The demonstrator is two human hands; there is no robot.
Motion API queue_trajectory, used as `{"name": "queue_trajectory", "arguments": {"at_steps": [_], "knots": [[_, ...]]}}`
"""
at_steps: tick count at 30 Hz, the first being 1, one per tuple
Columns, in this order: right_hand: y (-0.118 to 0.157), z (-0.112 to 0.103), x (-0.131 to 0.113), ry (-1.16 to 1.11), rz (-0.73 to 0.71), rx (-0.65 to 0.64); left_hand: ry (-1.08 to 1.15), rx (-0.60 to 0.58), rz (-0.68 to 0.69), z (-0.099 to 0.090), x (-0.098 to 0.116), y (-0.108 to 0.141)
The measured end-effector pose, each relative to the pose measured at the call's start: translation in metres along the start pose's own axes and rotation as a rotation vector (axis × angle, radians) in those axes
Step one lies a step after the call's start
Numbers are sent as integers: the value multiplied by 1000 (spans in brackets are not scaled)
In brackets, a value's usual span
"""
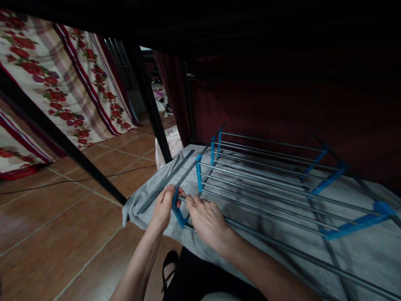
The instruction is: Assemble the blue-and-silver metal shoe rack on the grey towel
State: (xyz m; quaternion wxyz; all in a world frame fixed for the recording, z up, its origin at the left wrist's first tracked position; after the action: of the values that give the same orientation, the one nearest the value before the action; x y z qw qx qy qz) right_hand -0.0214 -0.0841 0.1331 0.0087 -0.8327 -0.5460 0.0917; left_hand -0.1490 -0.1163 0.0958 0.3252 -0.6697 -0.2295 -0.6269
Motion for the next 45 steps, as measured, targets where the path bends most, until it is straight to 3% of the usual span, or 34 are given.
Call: {"name": "queue_trajectory", "arguments": {"at_steps": [3, 8, 12, 45], "knots": [[6, -1, -2, 15, -12, 2, 38, 3, -32, -2, -6, -3], [13, -8, -13, 32, -54, 34, 26, 106, 3, -13, -10, -5], [14, -11, -14, 35, -62, 31, 23, 42, -23, -6, -8, -1], [15, -3, -4, 20, -56, 9, 28, -18, -94, 7, -10, 7]]}}
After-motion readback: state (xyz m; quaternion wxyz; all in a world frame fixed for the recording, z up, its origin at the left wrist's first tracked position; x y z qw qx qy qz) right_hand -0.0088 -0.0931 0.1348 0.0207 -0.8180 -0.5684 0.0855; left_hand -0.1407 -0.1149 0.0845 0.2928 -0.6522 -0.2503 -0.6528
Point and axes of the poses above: each hand's wrist, its own y-axis away from the middle knuckle, its own z-axis out of the palm, x = y × z, the point moved 9 cm from there along -y, towards the middle knuckle, and after that the axes turned 1 degree about x, right-handed, at the moved point
